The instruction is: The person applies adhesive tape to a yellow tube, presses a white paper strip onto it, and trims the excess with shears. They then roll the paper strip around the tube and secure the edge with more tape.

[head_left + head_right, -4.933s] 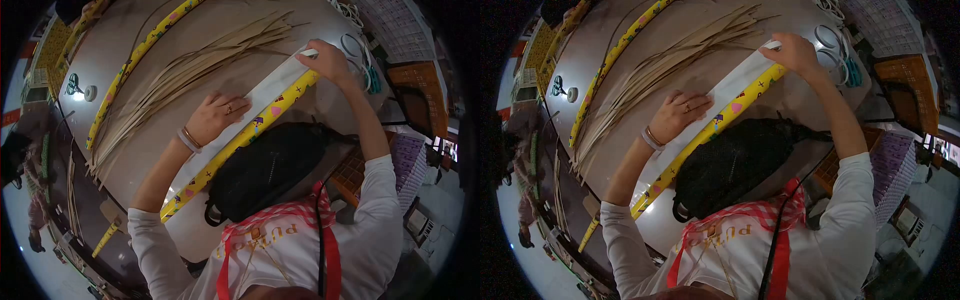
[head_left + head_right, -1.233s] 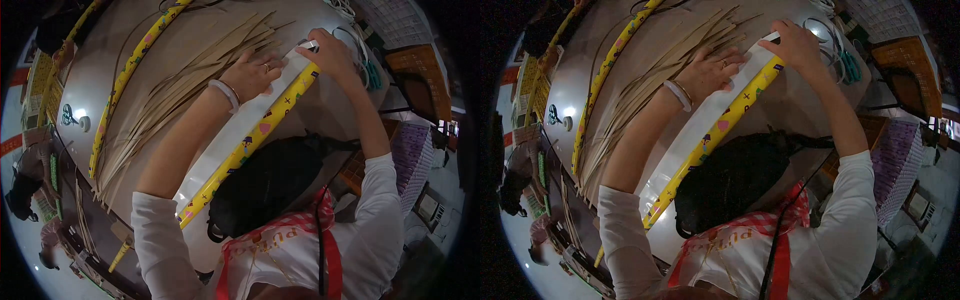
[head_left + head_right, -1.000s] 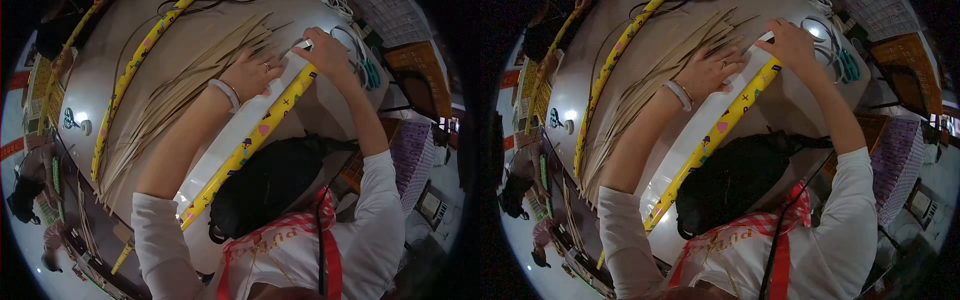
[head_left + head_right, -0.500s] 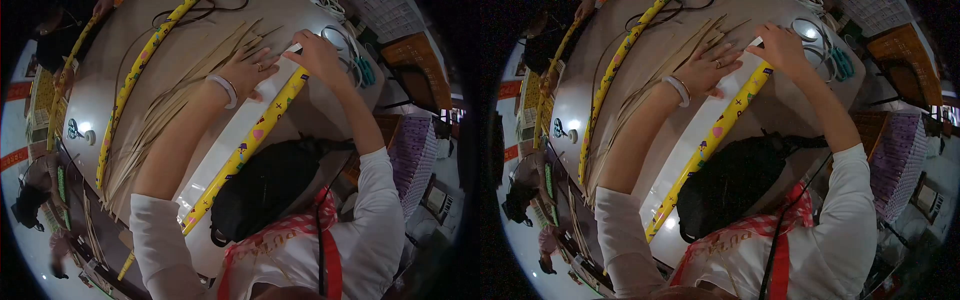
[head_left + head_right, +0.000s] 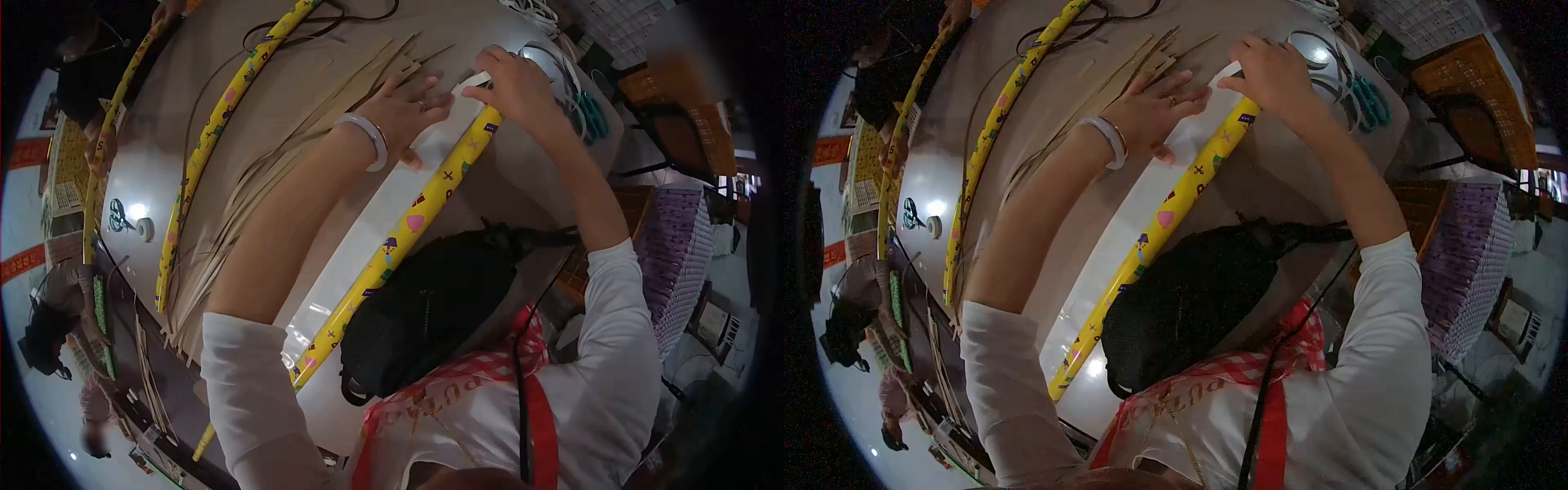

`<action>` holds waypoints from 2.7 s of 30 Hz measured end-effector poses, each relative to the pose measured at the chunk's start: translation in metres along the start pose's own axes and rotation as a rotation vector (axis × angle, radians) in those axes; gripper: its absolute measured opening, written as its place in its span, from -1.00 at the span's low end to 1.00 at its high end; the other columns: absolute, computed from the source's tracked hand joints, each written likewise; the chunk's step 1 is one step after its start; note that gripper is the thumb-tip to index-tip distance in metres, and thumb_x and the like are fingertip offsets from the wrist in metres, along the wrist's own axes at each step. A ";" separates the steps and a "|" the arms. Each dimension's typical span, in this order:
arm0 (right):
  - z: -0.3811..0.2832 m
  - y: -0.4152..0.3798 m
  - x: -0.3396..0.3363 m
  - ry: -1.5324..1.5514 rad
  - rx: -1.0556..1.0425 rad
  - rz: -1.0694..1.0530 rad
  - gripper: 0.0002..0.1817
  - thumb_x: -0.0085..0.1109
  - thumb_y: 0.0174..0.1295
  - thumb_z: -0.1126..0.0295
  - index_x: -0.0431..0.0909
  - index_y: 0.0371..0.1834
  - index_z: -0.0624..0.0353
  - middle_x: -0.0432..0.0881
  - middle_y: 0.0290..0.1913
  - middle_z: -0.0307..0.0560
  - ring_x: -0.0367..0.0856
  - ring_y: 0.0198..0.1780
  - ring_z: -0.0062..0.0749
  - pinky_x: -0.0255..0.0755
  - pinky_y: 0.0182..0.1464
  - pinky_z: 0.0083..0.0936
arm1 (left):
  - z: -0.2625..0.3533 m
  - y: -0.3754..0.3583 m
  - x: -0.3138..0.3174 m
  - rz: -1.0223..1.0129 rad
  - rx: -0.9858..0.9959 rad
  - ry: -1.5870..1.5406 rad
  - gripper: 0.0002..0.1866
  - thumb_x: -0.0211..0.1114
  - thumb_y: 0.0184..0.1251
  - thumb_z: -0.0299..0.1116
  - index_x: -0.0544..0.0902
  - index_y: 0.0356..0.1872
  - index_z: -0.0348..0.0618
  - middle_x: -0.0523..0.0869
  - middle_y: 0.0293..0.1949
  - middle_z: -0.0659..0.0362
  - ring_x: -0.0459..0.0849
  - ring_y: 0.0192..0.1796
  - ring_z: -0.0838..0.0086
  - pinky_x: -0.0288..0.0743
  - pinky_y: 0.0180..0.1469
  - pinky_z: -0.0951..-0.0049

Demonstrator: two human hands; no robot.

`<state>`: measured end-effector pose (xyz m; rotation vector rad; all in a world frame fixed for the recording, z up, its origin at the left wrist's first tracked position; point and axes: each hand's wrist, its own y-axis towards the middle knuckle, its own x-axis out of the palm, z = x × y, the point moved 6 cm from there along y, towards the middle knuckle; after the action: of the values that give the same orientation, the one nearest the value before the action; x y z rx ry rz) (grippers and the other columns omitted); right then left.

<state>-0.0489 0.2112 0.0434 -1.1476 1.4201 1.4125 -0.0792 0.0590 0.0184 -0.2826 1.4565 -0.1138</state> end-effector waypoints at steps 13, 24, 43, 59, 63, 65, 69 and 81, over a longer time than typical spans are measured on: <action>0.012 -0.017 -0.036 0.072 0.095 0.158 -0.63 0.18 0.13 0.11 0.49 -0.06 0.05 0.53 -0.11 -0.12 0.56 -0.17 -0.17 0.42 -0.12 -0.33 | 0.005 0.005 -0.004 -0.040 -0.006 0.101 -0.12 0.44 -0.11 -0.03 0.21 0.28 0.05 0.19 0.37 0.30 -0.08 0.47 0.37 -0.22 0.43 0.08; 0.091 -0.134 -0.055 0.354 0.588 -0.037 -0.82 0.14 0.17 0.41 0.51 -0.18 0.19 0.55 -0.21 0.04 0.57 -0.23 -0.17 0.46 -0.19 -0.35 | 0.009 0.010 -0.001 -0.226 -0.124 0.153 -0.04 0.50 -0.23 -0.01 0.21 0.29 0.02 0.07 0.42 0.31 -0.08 0.47 0.42 -0.14 0.41 0.10; 0.167 -0.183 -0.057 0.638 0.694 -0.347 -0.50 0.16 0.02 0.34 0.41 0.07 0.26 0.57 -0.29 0.01 0.53 -0.23 -0.26 0.40 -0.13 -0.40 | 0.020 0.010 -0.005 -0.202 -0.153 0.267 -0.16 0.46 -0.13 -0.07 0.27 0.24 0.05 0.07 0.41 0.30 -0.09 0.47 0.38 -0.16 0.42 0.23; 0.104 -0.180 -0.161 -0.171 0.481 -0.500 -0.36 0.36 -0.02 0.27 0.33 0.17 0.08 0.45 -0.07 0.10 0.46 -0.03 -0.03 0.36 -0.02 -0.19 | 0.020 0.014 -0.006 -0.250 -0.163 0.320 -0.13 0.43 -0.10 0.02 0.22 0.27 0.04 -0.04 0.44 0.34 -0.13 0.47 0.46 -0.16 0.42 0.24; 0.057 -0.133 -0.137 0.391 0.266 -0.335 -0.38 0.33 -0.01 0.15 0.37 0.13 0.10 0.48 -0.02 0.06 0.48 0.01 -0.08 0.37 0.02 -0.30 | 0.024 0.012 -0.010 -0.256 -0.157 0.299 -0.10 0.44 -0.11 0.00 0.18 0.29 0.04 -0.04 0.44 0.33 -0.12 0.47 0.45 -0.14 0.42 0.25; 0.053 -0.105 -0.103 0.345 0.120 -0.314 -0.43 0.32 -0.01 0.16 0.42 0.09 0.11 0.51 -0.04 0.00 0.52 -0.02 -0.18 0.38 0.00 -0.34 | 0.021 0.014 -0.005 -0.198 -0.152 0.309 -0.10 0.46 -0.14 -0.03 0.19 0.28 0.03 -0.01 0.43 0.32 -0.10 0.47 0.43 -0.14 0.42 0.26; 0.040 -0.054 -0.059 0.594 0.050 -0.530 -0.58 0.27 0.03 0.20 0.54 -0.06 0.18 0.62 -0.25 -0.10 0.57 -0.18 -0.43 0.39 -0.09 -0.44 | 0.021 0.013 -0.004 -0.210 -0.148 0.277 -0.10 0.48 -0.18 -0.02 0.21 0.25 0.02 0.01 0.43 0.32 -0.09 0.47 0.42 -0.12 0.42 0.25; 0.049 -0.015 -0.026 0.499 0.042 -0.728 -0.51 0.37 -0.08 0.09 0.56 -0.11 0.11 0.58 -0.40 -0.12 0.53 -0.31 -0.37 0.38 -0.18 -0.46 | 0.017 0.015 0.002 -0.171 -0.130 0.296 -0.09 0.49 -0.23 0.00 0.25 0.22 -0.01 0.00 0.43 0.33 -0.07 0.46 0.42 -0.05 0.39 0.15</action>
<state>-0.0300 0.2626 0.0626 -1.8315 1.1386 0.6025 -0.0632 0.0753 0.0142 -0.5138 1.7350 -0.2061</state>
